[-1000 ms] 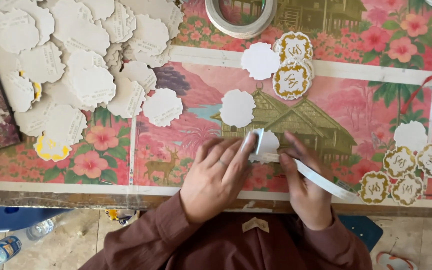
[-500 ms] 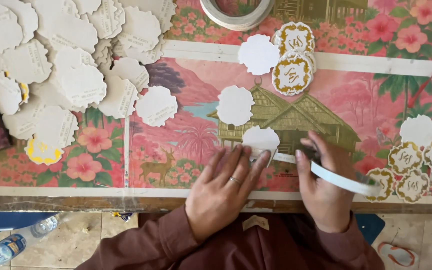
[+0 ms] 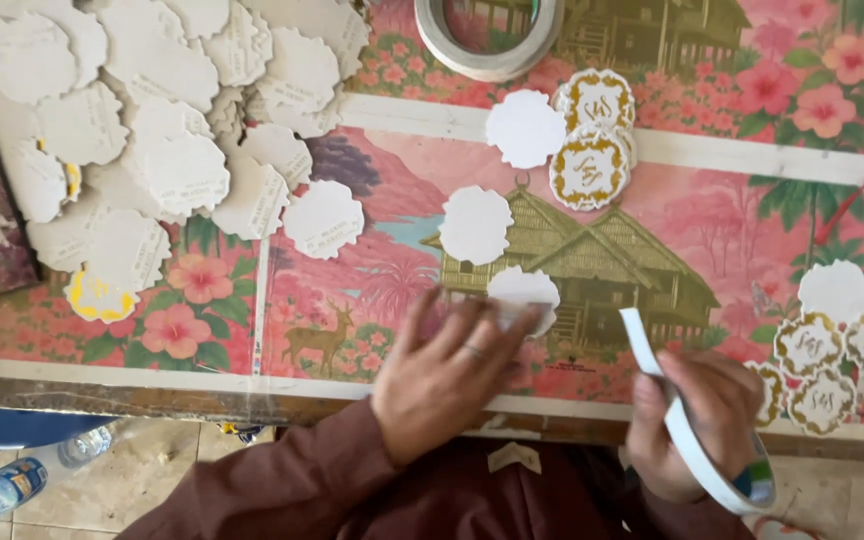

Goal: Applying double-sided tape to small decorative paper cutouts

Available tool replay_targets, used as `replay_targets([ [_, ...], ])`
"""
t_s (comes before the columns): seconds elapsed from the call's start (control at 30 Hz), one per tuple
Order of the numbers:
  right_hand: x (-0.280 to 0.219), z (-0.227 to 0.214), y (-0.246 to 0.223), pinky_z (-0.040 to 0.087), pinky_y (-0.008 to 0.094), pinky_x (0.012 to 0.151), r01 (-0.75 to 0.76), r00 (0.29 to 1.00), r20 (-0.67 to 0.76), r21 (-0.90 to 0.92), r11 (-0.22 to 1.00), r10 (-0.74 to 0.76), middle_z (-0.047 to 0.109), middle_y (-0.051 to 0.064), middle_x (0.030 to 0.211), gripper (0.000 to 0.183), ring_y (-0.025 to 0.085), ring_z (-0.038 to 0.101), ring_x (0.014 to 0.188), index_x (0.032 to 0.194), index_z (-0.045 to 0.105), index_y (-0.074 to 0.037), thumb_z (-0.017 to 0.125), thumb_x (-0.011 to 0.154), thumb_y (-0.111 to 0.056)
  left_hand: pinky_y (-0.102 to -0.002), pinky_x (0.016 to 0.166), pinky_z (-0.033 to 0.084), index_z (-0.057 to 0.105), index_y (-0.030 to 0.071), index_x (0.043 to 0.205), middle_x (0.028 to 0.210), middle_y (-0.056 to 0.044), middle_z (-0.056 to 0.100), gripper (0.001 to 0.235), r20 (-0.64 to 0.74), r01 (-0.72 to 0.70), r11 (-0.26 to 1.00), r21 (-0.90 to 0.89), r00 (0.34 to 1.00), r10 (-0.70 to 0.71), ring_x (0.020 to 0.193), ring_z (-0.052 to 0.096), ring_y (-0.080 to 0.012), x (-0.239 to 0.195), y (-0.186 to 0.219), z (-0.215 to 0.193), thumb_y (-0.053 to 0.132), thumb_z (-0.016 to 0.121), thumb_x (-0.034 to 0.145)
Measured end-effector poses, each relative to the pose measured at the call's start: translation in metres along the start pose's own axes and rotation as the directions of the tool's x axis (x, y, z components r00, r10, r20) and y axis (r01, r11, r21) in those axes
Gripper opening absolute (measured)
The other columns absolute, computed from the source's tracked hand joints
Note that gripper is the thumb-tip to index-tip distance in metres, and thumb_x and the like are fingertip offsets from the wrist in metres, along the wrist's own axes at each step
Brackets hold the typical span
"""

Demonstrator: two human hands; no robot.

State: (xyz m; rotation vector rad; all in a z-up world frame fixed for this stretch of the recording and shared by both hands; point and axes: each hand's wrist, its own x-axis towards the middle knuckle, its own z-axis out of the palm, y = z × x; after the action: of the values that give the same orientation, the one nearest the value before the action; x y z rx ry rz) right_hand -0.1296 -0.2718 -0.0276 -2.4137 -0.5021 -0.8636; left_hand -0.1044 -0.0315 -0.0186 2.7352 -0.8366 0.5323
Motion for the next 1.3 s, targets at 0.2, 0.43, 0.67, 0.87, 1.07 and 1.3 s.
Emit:
replay_targets([
  [0.2,-0.009,0.002,0.002,0.046,0.041,0.083,-0.095,0.995,-0.007,-0.023,0.995,0.095,0.064,0.022,0.093,0.020,0.033,0.062,0.084,0.106,0.060,0.011,0.060,0.095,-0.005,-0.039,0.096,0.033,0.058,0.017,0.130,0.097,0.006,0.071,0.040,-0.061,0.177,0.950,0.258,0.984,-0.167,0.086,0.062,-0.0078,-0.008,-0.069,-0.026,0.023,0.066,0.092],
  [0.43,0.008,0.000,-0.003,0.051,0.041,0.079,-0.127,0.983,0.130,-0.026,0.992,0.130,0.061,0.023,0.101,0.021,0.034,0.059,0.091,0.111,0.062,0.011,0.062,0.094,-0.002,-0.048,0.109,0.034,0.030,0.006,0.146,0.135,-0.013,0.056,0.068,0.095,0.037,0.992,-0.121,0.995,-0.025,0.129,0.051,-0.0268,0.046,-0.059,-0.010,0.007,0.053,0.082],
  [0.67,0.050,0.029,-0.026,0.046,0.044,0.088,0.097,0.911,0.405,-0.041,0.994,-0.072,0.061,0.010,0.105,0.041,0.031,0.056,0.103,0.113,0.066,-0.011,0.074,0.081,-0.034,-0.035,0.092,0.052,0.037,0.002,0.142,0.101,-0.010,0.066,0.054,-0.031,-0.211,0.975,0.072,0.976,0.214,0.094,0.063,-0.0231,0.059,-0.073,0.000,0.002,0.059,0.092],
  [0.87,0.044,0.024,0.011,0.043,0.045,0.098,0.158,0.917,0.397,-0.257,0.953,-0.045,0.056,0.010,0.114,0.050,0.033,0.047,0.112,0.118,0.067,-0.011,0.079,0.076,-0.036,-0.033,0.089,0.056,0.031,0.005,0.146,0.094,-0.008,0.064,0.064,-0.038,-0.289,0.954,0.084,0.955,0.293,0.089,0.064,-0.0220,0.055,-0.086,-0.001,-0.004,0.055,0.088],
  [1.07,0.047,0.008,0.021,0.044,0.051,0.100,0.075,0.934,0.355,-0.301,0.951,0.039,0.054,0.016,0.109,0.038,0.038,0.052,0.113,0.114,0.069,-0.005,0.079,0.083,-0.023,-0.031,0.068,0.051,0.037,0.015,0.144,0.094,-0.006,0.063,0.070,0.037,-0.352,0.930,0.105,0.936,0.350,0.066,0.059,-0.0174,0.063,-0.089,-0.004,-0.003,0.061,0.080],
  [1.3,0.068,0.006,0.027,0.052,0.042,0.078,0.267,0.879,0.471,-0.343,0.901,-0.081,0.060,0.012,0.096,0.027,0.030,0.060,0.093,0.102,0.070,-0.004,0.076,0.084,-0.023,-0.034,0.075,0.051,0.038,0.013,0.144,0.079,-0.010,0.065,0.074,0.058,-0.473,0.852,0.226,0.879,0.473,0.052,0.056,-0.0138,0.063,-0.090,0.012,-0.005,0.062,0.076],
])
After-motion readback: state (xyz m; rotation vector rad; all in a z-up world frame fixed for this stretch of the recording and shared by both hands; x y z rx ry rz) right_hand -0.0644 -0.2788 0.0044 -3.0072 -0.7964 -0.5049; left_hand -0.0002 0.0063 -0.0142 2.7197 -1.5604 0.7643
